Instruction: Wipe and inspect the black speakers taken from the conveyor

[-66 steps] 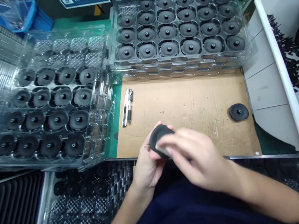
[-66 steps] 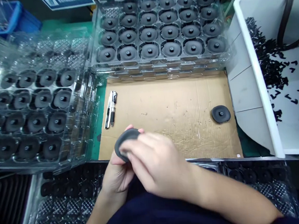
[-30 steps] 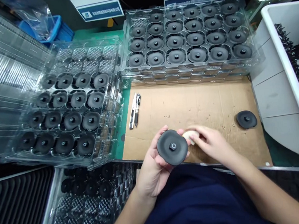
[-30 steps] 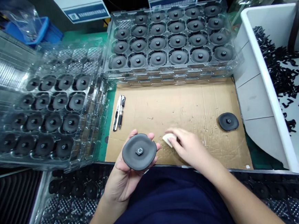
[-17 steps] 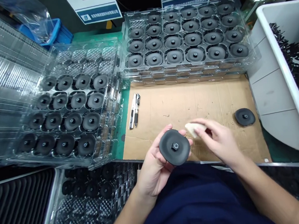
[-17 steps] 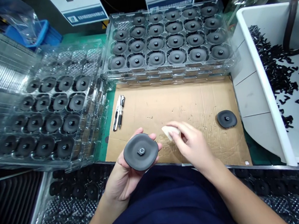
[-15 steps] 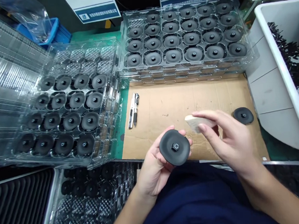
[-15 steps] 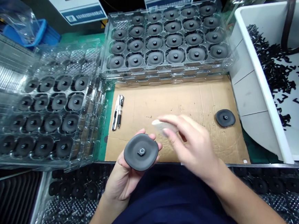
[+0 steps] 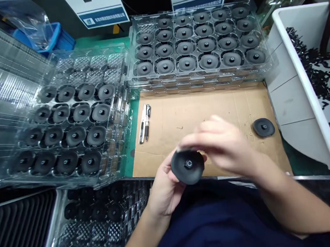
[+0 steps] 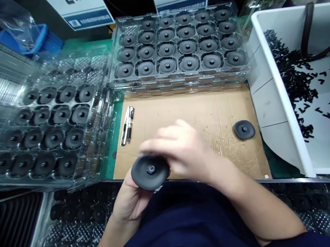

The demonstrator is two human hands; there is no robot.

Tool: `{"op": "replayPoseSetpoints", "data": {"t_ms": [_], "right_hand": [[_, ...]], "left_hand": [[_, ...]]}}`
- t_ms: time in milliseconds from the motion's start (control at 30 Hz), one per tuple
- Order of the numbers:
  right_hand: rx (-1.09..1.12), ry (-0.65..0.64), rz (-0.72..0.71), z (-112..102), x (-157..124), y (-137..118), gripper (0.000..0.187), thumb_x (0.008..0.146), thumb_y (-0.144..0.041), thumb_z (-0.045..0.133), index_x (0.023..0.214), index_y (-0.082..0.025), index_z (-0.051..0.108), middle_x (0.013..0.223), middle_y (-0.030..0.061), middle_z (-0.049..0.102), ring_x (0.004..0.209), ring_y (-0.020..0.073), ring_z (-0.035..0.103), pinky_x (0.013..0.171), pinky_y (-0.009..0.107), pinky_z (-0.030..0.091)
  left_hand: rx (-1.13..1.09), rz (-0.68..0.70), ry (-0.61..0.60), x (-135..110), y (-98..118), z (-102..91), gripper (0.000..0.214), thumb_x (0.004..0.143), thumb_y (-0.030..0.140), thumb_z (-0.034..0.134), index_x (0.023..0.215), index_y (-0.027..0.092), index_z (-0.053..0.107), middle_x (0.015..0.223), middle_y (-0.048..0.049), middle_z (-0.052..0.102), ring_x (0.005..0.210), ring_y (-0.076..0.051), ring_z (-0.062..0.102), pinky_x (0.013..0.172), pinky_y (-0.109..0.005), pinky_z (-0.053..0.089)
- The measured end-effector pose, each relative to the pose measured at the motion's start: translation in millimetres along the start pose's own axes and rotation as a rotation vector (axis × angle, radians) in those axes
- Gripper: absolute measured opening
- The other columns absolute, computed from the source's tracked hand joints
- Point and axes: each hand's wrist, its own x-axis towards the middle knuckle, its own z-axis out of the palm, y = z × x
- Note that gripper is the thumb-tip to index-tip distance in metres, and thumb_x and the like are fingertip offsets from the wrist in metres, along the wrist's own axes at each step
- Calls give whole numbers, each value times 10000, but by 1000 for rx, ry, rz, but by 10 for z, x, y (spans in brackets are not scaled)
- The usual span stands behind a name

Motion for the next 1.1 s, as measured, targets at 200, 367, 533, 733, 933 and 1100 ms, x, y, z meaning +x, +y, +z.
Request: {"op": "replayPoseSetpoints", "data": {"t_ms": [200, 367, 533, 733, 933, 1100], "right_hand": [[205, 121, 506, 74, -371, 183, 196, 891, -232, 544, 1064, -263, 631, 946, -10, 656, 720, 106, 555, 629, 247, 398], [223, 397, 687, 232, -411, -30, 207, 879, -255, 553, 1068, -268, 637, 1053, 12, 652, 857, 158, 601, 654, 269, 472], [110, 447, 339, 303, -122, -351, 251, 864, -162, 544, 1102, -209, 609, 987, 34, 660, 841, 148, 605, 728, 285, 496], [105, 165, 505, 185, -152, -332, 179, 865, -156, 548, 994, -213, 658, 863, -18, 667, 659, 86, 565, 636, 218, 463], [202, 285, 334, 225, -105, -408, 230, 873, -146, 526, 1081, -167, 624, 884, 14, 657, 757, 104, 589, 711, 226, 472], [274, 183, 619, 300, -359, -153, 171, 889, -212, 528, 1001, -237, 655, 934, -11, 665, 757, 102, 598, 609, 206, 455]], "left_hand": [[-74, 86, 7, -34, 26, -67, 611, 593, 340, 802, 1167, 282, 600, 1275, -50, 589, 1083, -269, 601, 897, -278, 509], [-40, 169, 31, 25, -12, -31, 573, 635, 281, 781, 1174, 294, 587, 1248, -29, 609, 1084, -223, 604, 924, -258, 488], [76, 311, 129, 68, -40, 26, 544, 638, 156, 776, 1129, 314, 602, 1221, 6, 617, 1127, -206, 573, 944, -273, 476], [181, 488, 190, 77, -65, 12, 551, 670, 95, 740, 1150, 317, 584, 1211, 26, 620, 1175, -203, 535, 979, -262, 445], [177, 507, 169, 77, -44, 72, 546, 645, 159, 772, 1126, 349, 597, 1216, 37, 614, 1151, -222, 555, 997, -325, 443], [108, 464, 185, 94, 36, -9, 551, 617, 312, 784, 1135, 337, 598, 1193, -1, 626, 1129, -253, 573, 970, -346, 467]]}}
